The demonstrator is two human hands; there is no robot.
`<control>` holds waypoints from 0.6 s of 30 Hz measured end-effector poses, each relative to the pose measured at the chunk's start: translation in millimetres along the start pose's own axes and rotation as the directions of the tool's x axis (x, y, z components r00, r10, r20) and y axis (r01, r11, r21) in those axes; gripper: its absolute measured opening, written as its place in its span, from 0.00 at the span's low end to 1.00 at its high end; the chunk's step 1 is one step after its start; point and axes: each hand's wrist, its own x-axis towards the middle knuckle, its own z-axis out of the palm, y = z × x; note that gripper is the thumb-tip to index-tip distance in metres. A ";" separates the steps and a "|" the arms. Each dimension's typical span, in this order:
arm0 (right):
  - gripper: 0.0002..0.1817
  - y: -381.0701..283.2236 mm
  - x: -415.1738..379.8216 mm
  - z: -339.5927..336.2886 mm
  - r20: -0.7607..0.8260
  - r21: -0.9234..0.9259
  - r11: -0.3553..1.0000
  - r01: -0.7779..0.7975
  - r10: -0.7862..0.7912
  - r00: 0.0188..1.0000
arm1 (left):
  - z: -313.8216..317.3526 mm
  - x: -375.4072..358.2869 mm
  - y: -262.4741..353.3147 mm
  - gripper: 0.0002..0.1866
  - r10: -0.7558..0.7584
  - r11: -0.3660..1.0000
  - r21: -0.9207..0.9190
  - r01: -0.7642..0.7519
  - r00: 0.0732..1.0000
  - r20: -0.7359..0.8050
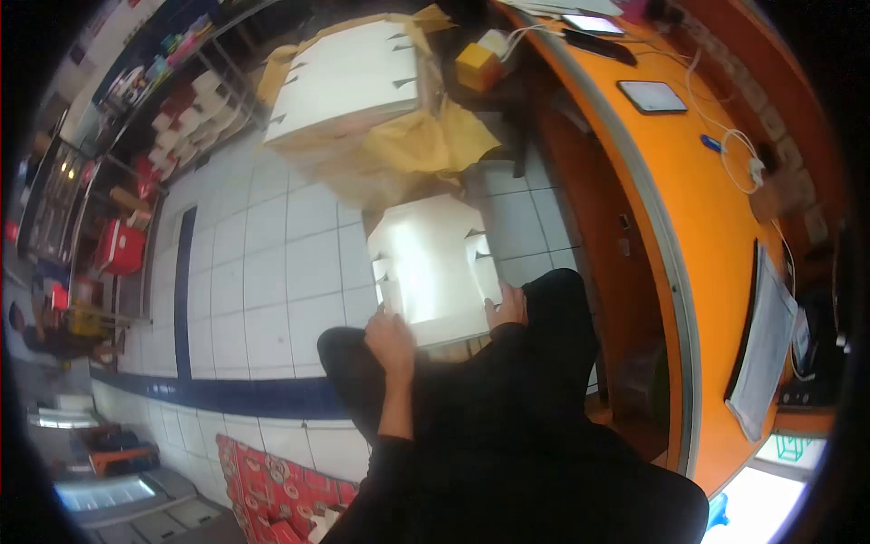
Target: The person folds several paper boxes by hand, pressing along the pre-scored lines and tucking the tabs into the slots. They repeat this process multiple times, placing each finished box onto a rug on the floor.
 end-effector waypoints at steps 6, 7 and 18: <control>0.16 7.8 15.8 -5.6 0.171 0.278 0.914 -0.295 0.255 0.952 | 0.0 14.3 -29.6 0.16 -0.189 0.888 -0.423 0.179 0.982 0.019; 0.16 4.3 17.5 -5.2 0.198 0.247 0.918 -0.310 0.266 0.944 | 12.0 19.6 -50.3 0.17 -0.195 0.889 -0.417 0.188 0.981 0.027; 0.28 -5.6 17.0 -13.6 0.139 0.190 0.973 -0.132 0.107 0.985 | -51.4 45.7 -25.1 0.13 -0.118 0.507 -0.730 0.458 0.876 0.468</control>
